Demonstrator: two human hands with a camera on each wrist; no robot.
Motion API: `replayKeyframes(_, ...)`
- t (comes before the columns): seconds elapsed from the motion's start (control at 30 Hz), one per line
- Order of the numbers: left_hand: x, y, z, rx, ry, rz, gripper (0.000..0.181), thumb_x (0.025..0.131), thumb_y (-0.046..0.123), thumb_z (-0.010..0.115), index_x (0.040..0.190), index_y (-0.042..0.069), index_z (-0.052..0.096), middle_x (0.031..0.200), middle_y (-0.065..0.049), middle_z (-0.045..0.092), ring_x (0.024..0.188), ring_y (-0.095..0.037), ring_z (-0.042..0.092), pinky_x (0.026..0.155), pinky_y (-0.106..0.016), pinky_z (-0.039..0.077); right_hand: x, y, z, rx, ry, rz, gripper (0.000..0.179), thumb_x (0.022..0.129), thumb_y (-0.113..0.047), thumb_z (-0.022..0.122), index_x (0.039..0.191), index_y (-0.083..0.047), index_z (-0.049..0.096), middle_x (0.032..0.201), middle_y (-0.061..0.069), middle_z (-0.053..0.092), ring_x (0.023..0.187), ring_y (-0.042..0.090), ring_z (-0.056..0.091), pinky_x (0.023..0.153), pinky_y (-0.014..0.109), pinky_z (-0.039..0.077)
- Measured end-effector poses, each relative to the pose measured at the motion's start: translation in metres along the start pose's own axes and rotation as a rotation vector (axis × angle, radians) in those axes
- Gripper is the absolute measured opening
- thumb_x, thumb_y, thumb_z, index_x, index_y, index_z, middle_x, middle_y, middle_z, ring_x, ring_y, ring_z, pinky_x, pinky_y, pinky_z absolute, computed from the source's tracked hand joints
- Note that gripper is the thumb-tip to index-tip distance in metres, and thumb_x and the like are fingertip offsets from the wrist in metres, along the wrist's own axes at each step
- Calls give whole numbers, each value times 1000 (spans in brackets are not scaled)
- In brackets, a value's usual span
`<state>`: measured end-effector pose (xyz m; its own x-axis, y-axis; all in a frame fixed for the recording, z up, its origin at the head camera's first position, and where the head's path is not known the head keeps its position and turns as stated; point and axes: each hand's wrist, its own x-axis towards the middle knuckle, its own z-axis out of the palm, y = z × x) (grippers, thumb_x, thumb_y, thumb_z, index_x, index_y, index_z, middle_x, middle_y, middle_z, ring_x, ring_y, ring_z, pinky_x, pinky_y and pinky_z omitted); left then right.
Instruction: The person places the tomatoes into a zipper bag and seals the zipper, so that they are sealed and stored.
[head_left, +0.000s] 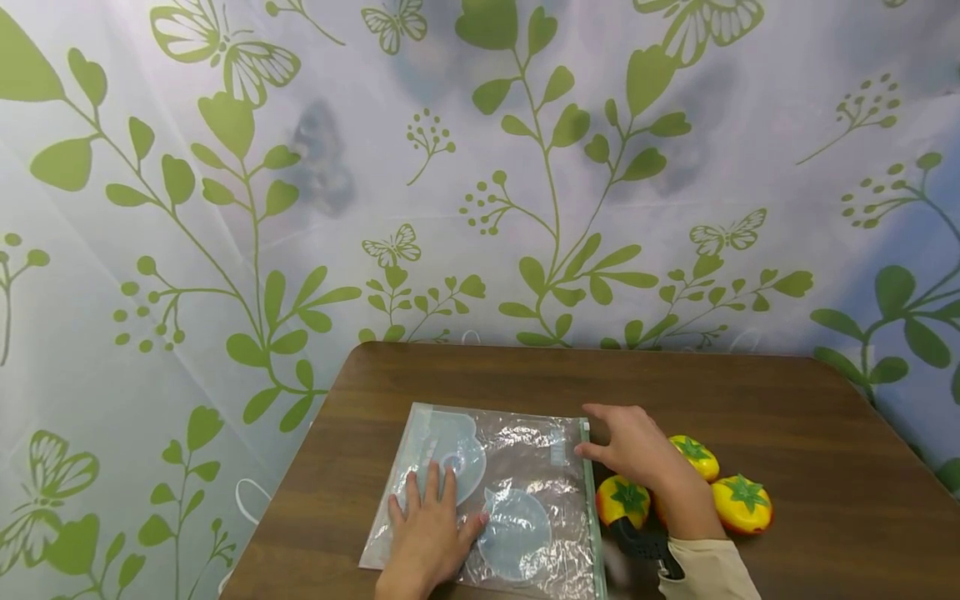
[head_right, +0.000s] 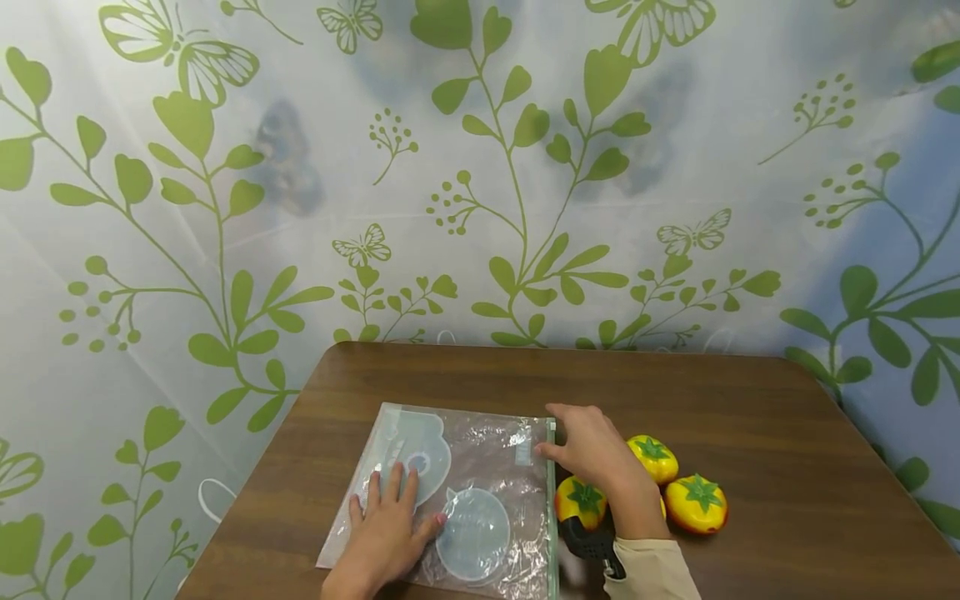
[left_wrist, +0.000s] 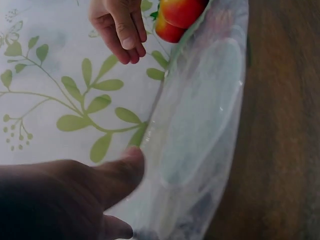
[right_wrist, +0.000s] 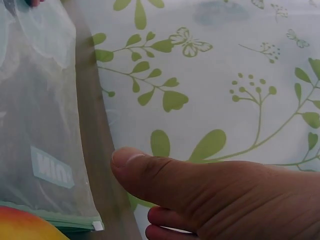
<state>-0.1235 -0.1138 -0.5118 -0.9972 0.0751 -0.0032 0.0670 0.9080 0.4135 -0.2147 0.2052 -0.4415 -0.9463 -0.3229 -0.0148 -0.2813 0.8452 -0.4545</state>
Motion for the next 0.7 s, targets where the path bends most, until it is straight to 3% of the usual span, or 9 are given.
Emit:
replayKeyframes(0.13, 0, -1, -1, 10, -35, -13, 86, 99, 51, 75, 163, 1, 47, 175, -28, 33, 161, -63, 21, 121, -88, 11, 3, 3, 1, -5, -18, 1, 72, 96, -38, 86, 152, 0, 62, 149, 24, 68, 131, 47, 67, 106, 66, 55)
replayKeyframes(0.37, 1, -1, 0, 12, -34, -3, 74, 103, 37, 72, 163, 2, 47, 176, -27, 32, 162, -62, 20, 120, -89, 11, 5, 9, 0, -31, -35, -18, 66, 96, -32, 86, 148, 2, 64, 146, 24, 69, 132, 47, 67, 106, 65, 55)
replayKeyframes(0.57, 0, -2, 0, 15, 4, 24, 62, 105, 23, 66, 160, 1, 50, 174, -28, 36, 160, -63, 24, 118, -90, 14, 8, 10, -1, -60, -61, -62, 60, 95, -27, 86, 143, 5, 67, 141, 24, 72, 129, 46, 68, 106, 64, 55)
replayKeyframes(0.7, 3, -9, 10, -3, 45, 41, 59, 103, 14, 61, 159, -1, 50, 172, -29, 38, 158, -65, 26, 117, -92, 13, 10, 8, -2, -70, -104, -90, 55, 95, -24, 86, 138, 5, 70, 136, 23, 75, 126, 44, 71, 105, 63, 57)
